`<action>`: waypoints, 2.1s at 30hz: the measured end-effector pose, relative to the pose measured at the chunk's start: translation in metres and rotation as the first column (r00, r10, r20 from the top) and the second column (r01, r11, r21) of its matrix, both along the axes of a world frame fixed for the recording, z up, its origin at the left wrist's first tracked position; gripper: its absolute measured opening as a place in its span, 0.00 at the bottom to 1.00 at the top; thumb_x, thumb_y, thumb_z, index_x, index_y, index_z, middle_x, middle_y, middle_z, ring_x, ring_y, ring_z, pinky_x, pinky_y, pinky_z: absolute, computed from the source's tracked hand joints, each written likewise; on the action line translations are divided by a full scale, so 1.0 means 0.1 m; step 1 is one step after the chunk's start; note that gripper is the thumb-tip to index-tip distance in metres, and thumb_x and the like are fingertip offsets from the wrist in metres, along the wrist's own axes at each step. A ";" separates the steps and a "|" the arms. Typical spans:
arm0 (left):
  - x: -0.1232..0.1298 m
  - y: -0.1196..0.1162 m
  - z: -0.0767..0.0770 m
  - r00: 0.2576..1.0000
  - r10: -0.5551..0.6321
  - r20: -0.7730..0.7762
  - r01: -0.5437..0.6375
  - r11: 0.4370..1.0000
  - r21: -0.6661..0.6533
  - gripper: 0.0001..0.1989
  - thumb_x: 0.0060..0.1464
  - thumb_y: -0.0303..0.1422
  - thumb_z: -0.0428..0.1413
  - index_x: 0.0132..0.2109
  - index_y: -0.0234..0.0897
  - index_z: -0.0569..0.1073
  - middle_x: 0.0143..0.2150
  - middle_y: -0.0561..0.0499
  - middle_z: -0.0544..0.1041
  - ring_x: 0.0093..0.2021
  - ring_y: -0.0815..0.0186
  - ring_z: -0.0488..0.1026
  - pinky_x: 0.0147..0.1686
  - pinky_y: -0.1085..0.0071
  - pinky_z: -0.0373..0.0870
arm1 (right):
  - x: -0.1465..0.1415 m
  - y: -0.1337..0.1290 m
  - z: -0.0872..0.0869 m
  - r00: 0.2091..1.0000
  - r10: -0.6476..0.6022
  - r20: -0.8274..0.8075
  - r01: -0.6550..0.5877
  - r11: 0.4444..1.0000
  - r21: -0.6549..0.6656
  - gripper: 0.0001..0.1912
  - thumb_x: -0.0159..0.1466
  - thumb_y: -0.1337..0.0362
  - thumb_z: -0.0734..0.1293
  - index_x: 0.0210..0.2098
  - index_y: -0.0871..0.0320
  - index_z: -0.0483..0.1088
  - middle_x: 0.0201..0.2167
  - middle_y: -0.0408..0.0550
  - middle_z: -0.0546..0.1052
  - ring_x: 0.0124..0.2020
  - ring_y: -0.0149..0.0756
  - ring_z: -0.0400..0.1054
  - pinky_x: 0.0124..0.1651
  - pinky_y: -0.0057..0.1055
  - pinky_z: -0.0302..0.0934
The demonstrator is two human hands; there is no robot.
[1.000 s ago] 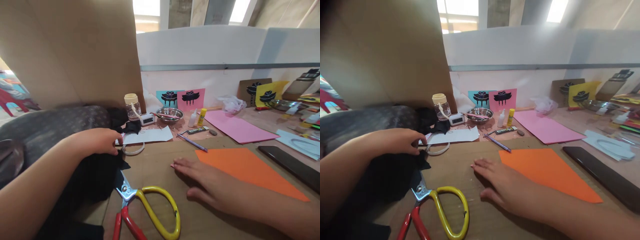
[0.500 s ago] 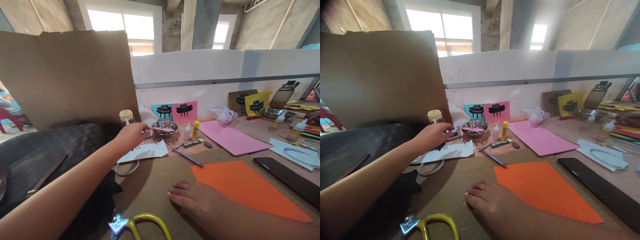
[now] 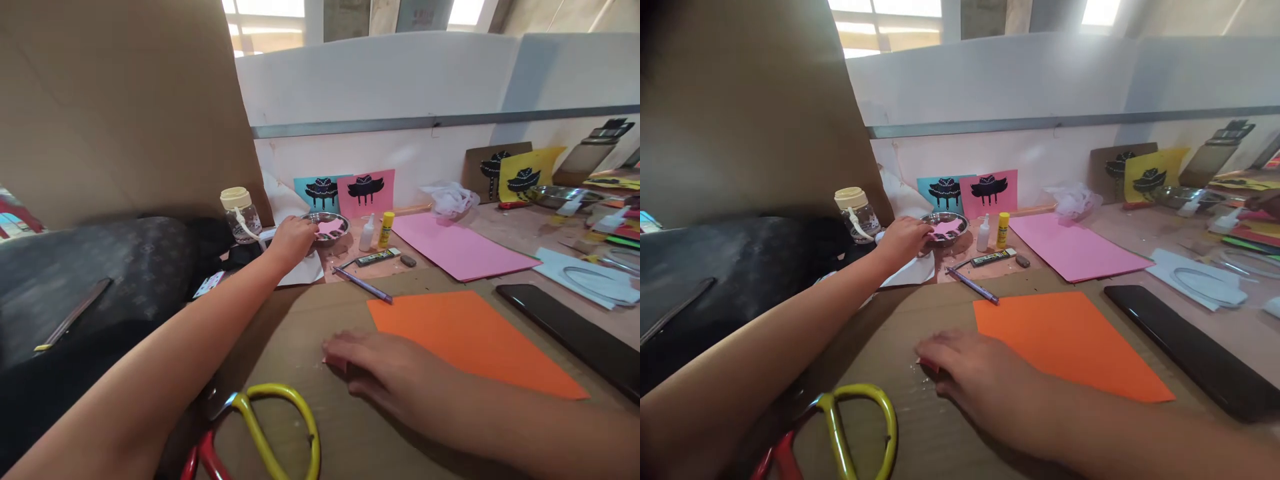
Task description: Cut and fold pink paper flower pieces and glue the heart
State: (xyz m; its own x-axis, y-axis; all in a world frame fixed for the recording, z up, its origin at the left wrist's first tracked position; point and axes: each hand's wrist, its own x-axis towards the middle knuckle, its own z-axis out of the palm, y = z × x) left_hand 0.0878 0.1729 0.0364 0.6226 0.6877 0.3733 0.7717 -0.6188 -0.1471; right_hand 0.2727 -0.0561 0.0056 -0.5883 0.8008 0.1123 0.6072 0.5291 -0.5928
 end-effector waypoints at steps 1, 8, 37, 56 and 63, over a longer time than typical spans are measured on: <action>0.00 -0.01 -0.01 1.000 0.002 0.014 -0.002 1.000 0.017 0.18 0.65 0.38 0.58 0.58 0.36 0.71 0.58 0.43 0.73 0.53 0.55 0.74 0.51 0.51 0.74 | 0.01 0.02 -0.01 1.000 -0.011 0.003 0.011 1.000 -0.010 0.24 0.69 0.65 0.66 0.64 0.52 0.66 0.61 0.51 0.73 0.59 0.41 0.69 0.61 0.37 0.63; -0.02 0.08 -0.05 0.999 0.049 0.010 -0.049 0.999 -0.004 0.18 0.65 0.38 0.58 0.58 0.36 0.71 0.57 0.43 0.74 0.51 0.56 0.75 0.49 0.53 0.76 | -0.01 0.16 0.03 0.998 0.033 0.048 -0.034 0.999 0.022 0.15 0.71 0.61 0.66 0.54 0.56 0.75 0.53 0.54 0.73 0.54 0.42 0.68 0.58 0.38 0.63; 0.09 0.06 -0.14 0.936 -0.059 0.346 0.042 0.997 0.057 0.15 0.66 0.38 0.56 0.56 0.38 0.73 0.56 0.44 0.74 0.49 0.59 0.76 0.48 0.56 0.76 | -0.10 0.07 0.02 0.997 -0.064 -0.042 0.063 0.998 -0.028 0.11 0.67 0.66 0.67 0.49 0.55 0.76 0.46 0.51 0.75 0.48 0.42 0.69 0.51 0.37 0.63; -0.47 -1.39 0.07 0.773 -0.589 0.234 0.425 0.756 0.497 0.19 0.60 0.24 0.61 0.55 0.50 0.77 0.60 0.52 0.78 0.60 0.61 0.73 0.62 0.59 0.65 | 0.13 0.50 0.10 0.343 -0.516 -0.785 -0.128 0.802 -0.583 0.21 0.53 0.57 0.80 0.43 0.59 0.78 0.39 0.49 0.82 0.37 0.36 0.76 0.40 0.29 0.72; -0.43 -0.76 0.00 0.868 -0.058 0.494 0.039 0.998 0.048 0.19 0.65 0.37 0.52 0.59 0.35 0.73 0.55 0.39 0.79 0.51 0.51 0.78 0.49 0.57 0.74 | 0.44 0.75 0.00 0.335 -0.528 -0.780 0.074 0.840 -0.537 0.18 0.50 0.59 0.81 0.36 0.61 0.77 0.26 0.45 0.79 0.23 0.31 0.70 0.25 0.26 0.67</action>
